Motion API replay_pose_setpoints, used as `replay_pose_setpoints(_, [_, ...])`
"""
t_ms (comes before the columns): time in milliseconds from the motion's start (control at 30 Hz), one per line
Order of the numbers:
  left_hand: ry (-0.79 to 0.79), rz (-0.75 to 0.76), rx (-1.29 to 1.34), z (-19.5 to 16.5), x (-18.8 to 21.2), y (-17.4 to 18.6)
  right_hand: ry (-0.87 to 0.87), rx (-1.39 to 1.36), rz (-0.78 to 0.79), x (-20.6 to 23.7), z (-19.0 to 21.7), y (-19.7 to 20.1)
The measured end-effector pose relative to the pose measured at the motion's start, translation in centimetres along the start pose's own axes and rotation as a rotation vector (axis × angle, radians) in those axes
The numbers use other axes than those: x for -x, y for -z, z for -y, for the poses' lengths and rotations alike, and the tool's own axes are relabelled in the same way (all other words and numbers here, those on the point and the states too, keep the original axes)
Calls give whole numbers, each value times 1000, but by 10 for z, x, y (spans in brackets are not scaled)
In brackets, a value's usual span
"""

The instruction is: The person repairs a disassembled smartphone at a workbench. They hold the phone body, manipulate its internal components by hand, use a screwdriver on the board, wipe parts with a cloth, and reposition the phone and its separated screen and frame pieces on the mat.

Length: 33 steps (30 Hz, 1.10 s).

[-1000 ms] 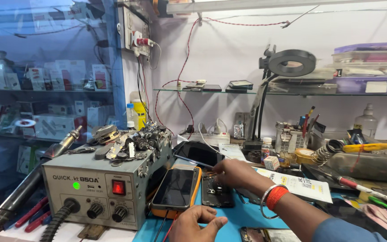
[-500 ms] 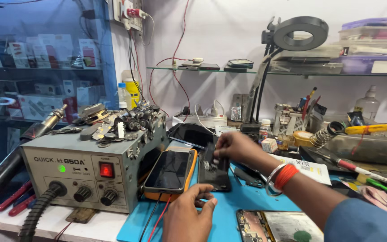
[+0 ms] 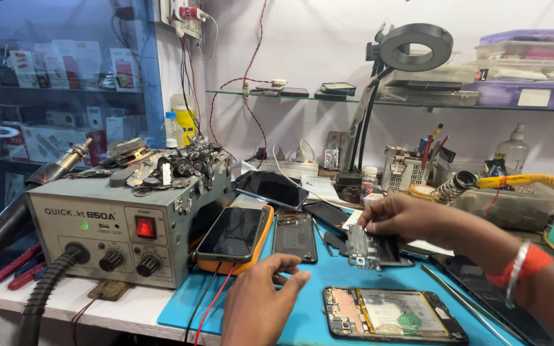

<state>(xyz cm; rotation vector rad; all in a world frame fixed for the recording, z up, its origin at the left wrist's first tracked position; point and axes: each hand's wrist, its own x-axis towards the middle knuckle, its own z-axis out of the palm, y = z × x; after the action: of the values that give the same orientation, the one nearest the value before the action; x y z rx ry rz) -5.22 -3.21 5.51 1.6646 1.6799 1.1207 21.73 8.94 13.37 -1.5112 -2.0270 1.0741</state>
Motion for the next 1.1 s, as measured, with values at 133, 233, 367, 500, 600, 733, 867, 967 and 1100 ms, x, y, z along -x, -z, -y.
replay_pose_setpoints(133, [-34, 86, 149, 1, -7, -6, 23, -107, 36, -1, -3, -29])
replay_pose_setpoints(233, [-105, 40, 392, 10, -14, -5, 83, -194, 164, -17, 12, -54])
replay_pose_setpoints(367, [8, -146, 478, 21, -14, -2, 428, 301, -56, -34, 34, -71])
replay_pose_setpoints(500, [18, -280, 359, 18, -10, -4, 356, 714, -237, -38, 35, -85])
replay_pose_setpoints(600, [-33, -396, 317, 14, -4, -4, 254, 787, -231, -41, 29, -92])
replay_pose_setpoints(733, [23, -373, 320, 10, 0, -3, 271, 839, -202, -48, 23, -93])
replay_pose_setpoints(867, [32, -375, 311, 7, 2, 0, 333, 729, -157, -53, 20, -89])
replay_pose_setpoints(967, [53, -368, 302, 6, 4, 1, 335, 738, -135, -52, 21, -88])
replay_pose_setpoints(1100, [100, -344, 315, 4, 4, 2, 359, 806, -135, -47, 28, -90])
